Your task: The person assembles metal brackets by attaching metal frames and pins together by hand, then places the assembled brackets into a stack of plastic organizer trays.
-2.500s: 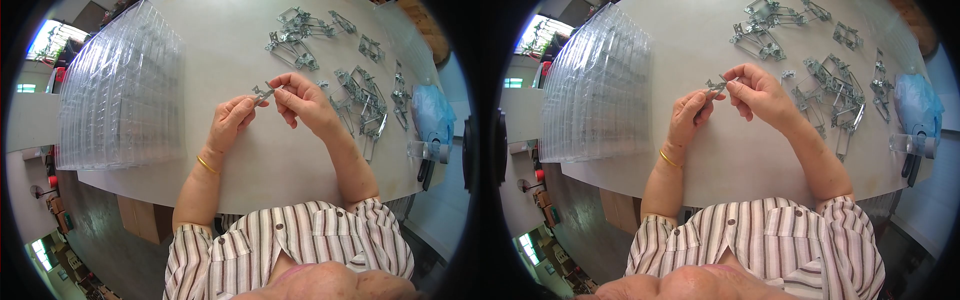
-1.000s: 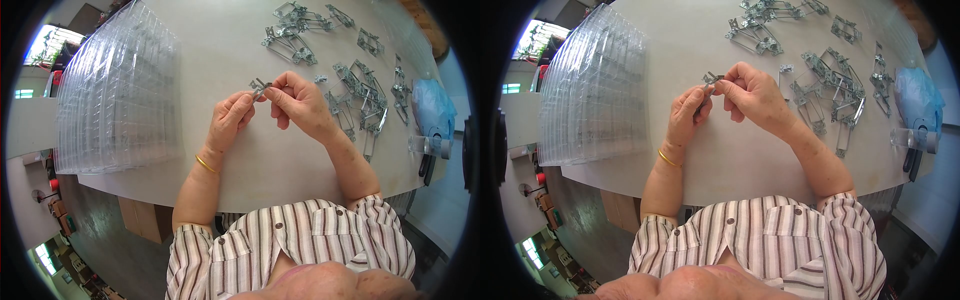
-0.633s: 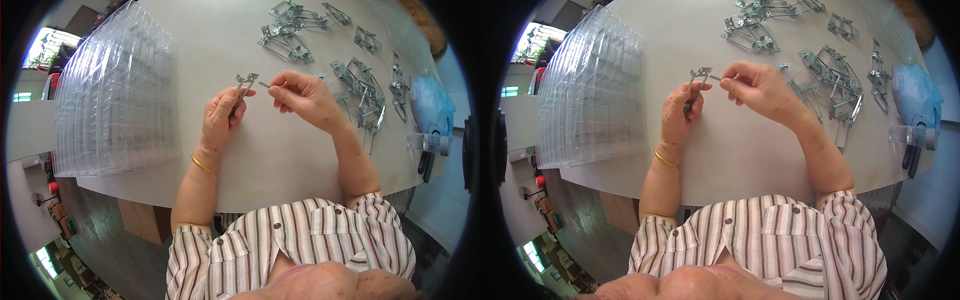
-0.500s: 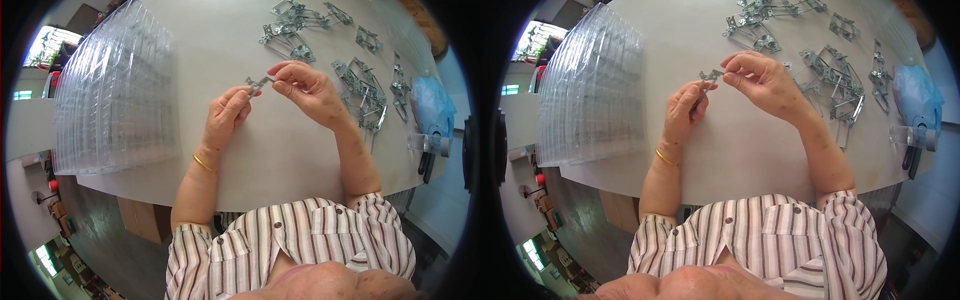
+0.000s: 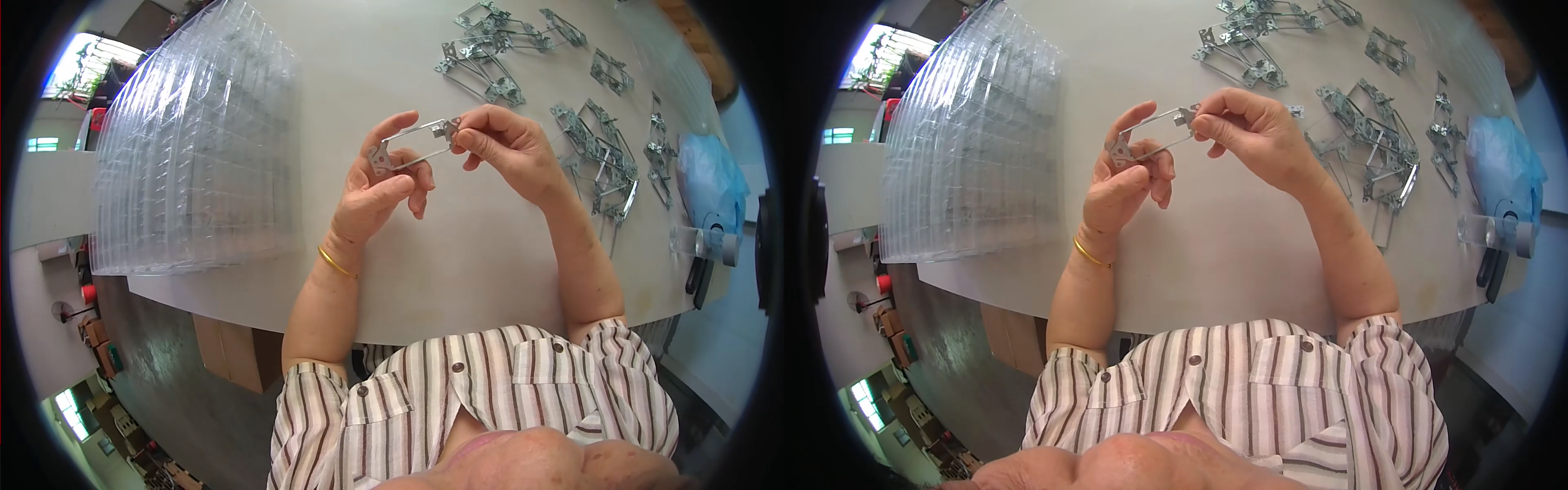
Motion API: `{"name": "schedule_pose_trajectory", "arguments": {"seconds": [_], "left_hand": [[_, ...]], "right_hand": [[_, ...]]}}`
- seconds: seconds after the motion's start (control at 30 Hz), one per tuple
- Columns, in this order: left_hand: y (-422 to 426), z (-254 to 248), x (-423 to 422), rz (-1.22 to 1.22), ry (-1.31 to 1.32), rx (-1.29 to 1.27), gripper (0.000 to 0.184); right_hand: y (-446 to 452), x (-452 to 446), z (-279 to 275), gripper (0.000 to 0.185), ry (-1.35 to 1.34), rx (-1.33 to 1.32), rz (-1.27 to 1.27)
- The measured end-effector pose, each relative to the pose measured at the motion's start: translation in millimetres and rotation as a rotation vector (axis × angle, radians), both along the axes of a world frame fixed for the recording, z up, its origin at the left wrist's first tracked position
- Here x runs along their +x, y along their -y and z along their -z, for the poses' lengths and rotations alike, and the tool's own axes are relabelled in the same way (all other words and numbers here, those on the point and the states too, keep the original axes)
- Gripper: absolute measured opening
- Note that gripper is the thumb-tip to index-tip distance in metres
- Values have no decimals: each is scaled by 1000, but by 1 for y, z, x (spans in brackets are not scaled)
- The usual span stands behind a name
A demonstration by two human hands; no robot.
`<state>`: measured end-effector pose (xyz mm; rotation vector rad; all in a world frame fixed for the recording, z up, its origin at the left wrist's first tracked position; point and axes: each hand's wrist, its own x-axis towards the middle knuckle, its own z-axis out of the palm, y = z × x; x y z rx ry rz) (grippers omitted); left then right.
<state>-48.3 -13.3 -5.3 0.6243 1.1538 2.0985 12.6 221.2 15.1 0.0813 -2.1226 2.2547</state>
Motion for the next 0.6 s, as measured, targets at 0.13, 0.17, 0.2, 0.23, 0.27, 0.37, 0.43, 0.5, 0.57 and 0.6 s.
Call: {"name": "schedule_pose_trajectory", "arguments": {"seconds": [0.13, 0.17, 0.2, 0.23, 0.27, 0.37, 0.43, 0.5, 0.57, 0.6], "left_hand": [[1, 4, 1, 12, 96, 67, 59], [1, 5, 0, 6, 78, 52, 59], [2, 6, 0, 0, 60, 36, 60], [2, 8, -1, -6, 41, 21, 62], [4, 12, -4, 7, 13, 19, 62], [12, 26, -14, 1, -48, 6, 61], [9, 27, -12, -63, -60, -11, 57], [-1, 19, 0, -168, -94, -29, 52], [-6, 15, 4, -145, -99, -19, 47], [-4, 16, 1, -70, -88, 1, 44]], "right_hand": [[0, -2, 3, 19, 131, -96, -45], [1, -1, 3, 20, 164, -110, -54], [3, 0, 3, 20, 197, -125, -63], [3, 1, 1, 21, 238, -125, -85], [2, 2, -4, 21, 279, -126, -107], [-1, 1, -9, 21, 311, -36, -89], [-4, 1, -10, 21, 280, 25, -50], [-8, 1, -11, 19, 230, 57, -7], [-7, 4, -19, 17, 197, 49, -4], [-4, 6, -23, 17, 181, 44, -3]]}}
